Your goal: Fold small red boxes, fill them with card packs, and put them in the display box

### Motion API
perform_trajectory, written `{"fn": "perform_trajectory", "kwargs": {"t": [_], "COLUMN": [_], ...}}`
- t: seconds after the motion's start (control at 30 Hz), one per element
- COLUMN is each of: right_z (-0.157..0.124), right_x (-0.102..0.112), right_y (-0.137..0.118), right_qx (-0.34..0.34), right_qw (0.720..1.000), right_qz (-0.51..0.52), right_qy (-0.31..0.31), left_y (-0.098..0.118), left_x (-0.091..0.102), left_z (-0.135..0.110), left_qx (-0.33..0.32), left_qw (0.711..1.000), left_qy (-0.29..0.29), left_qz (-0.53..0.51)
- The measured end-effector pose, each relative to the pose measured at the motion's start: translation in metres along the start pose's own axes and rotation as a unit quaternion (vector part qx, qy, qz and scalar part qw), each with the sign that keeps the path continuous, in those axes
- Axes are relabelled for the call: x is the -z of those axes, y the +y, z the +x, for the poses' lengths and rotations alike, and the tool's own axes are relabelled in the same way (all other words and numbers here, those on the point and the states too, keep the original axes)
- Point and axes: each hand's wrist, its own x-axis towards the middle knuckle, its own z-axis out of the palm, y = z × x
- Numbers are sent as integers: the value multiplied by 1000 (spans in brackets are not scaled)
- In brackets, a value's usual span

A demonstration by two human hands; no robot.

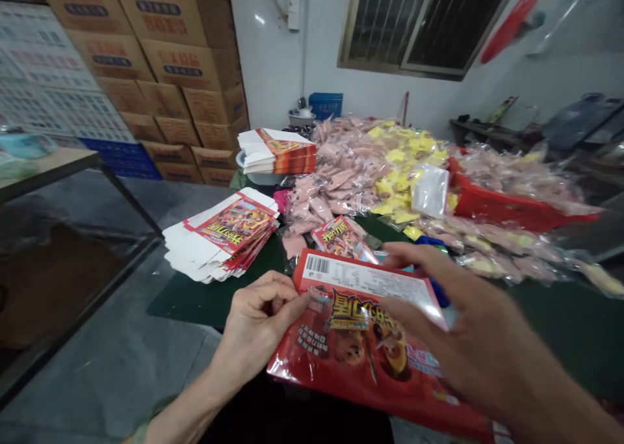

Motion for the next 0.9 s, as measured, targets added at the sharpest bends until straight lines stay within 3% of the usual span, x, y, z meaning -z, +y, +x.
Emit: {"fn": "perform_trajectory", "kwargs": {"t": [0.1,0.17,0.27,0.37,0.5,0.53,0.6,0.7,0.77,0.9], "right_z": [15,17,16,11,6,5,4,3,3,1], "right_x": [-34,-51,-64,-67,-67,-67,-66,-66,-66,-66], "right_y": [-28,-33,-27,-21,-22,-22,-23,-22,-22,-22], "right_qx": [12,-30,-83,-104,-95,-79,-32,62,107,156], "right_qw": [985,959,925,911,921,928,946,970,975,977], "right_qz": [32,64,159,232,242,236,209,157,135,104], "right_qy": [-172,-274,-336,-325,-290,-277,-245,-177,-144,-102], "left_y": [2,4,5,2,5,9,21,38,43,43], "left_x": [2,3,2,6,22,27,35,34,27,15], "left_z": [1,2,5,9,3,-2,-13,-28,-33,-30], "left_qx": [2,1,-11,0,84,110,177,283,335,359], "left_qw": [1000,1000,1000,999,984,981,969,907,867,823], "left_qy": [-14,-12,1,30,110,90,-26,-205,-229,-178], "left_qz": [0,-4,-17,-40,-111,-131,-171,-234,-290,-402]}}
